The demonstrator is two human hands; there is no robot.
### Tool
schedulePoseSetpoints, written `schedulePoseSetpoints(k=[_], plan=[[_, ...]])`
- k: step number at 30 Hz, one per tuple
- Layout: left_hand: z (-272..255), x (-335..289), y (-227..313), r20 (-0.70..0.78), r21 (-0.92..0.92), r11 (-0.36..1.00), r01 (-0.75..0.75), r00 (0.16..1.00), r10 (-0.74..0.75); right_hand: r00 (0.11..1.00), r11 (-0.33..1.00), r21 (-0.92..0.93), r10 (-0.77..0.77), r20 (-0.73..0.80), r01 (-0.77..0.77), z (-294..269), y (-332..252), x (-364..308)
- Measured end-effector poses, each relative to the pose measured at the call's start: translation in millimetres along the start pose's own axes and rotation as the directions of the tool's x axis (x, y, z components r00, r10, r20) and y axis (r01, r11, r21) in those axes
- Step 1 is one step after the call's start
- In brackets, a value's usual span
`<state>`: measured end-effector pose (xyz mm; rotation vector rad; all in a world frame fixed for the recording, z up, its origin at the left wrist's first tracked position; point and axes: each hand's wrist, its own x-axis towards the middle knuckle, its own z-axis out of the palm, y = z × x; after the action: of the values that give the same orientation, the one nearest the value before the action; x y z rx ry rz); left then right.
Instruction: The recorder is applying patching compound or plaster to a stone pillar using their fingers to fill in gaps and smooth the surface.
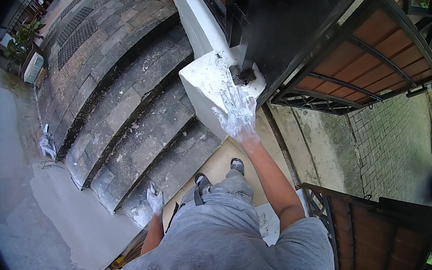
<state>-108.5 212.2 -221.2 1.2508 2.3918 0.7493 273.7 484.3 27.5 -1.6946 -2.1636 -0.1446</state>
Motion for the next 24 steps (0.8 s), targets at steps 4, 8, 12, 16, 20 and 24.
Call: schedulePoseSetpoints(k=[4, 8, 12, 16, 20, 24], plan=[[0, 4, 13, 0.102, -0.017, 0.994, 0.104, 0.99, -0.101, 0.998, 0.998, 0.047, 0.052, -0.025, -0.051, -3, 3, -7], [0, 0, 12, 0.1, -0.045, 0.994, 0.097, 0.991, -0.093, 1.0, 0.999, 0.045, -0.021, 0.016, 0.02, 4, 7, -6], [1, -9, 2, 0.089, -0.027, 0.996, 0.084, 0.993, -0.082, 0.999, 0.995, 0.093, -0.021, 0.026, 0.019, 0, -1, -3], [-1, -15, 21, 0.13, -0.025, 0.981, 0.19, 0.974, -0.186, 0.998, 0.975, 0.213, -0.066, -0.016, 0.068, -4, 5, -12], [5, -22, 20, 0.148, -0.003, 0.985, 0.173, 0.974, -0.17, 0.995, 0.972, 0.211, -0.101, -0.001, 0.099, 1, 1, 4], [6, -29, 20, 0.119, 0.017, 0.99, 0.139, 0.983, -0.14, 0.992, 0.974, 0.21, -0.102, 0.077, 0.084, -16, 9, -16]])
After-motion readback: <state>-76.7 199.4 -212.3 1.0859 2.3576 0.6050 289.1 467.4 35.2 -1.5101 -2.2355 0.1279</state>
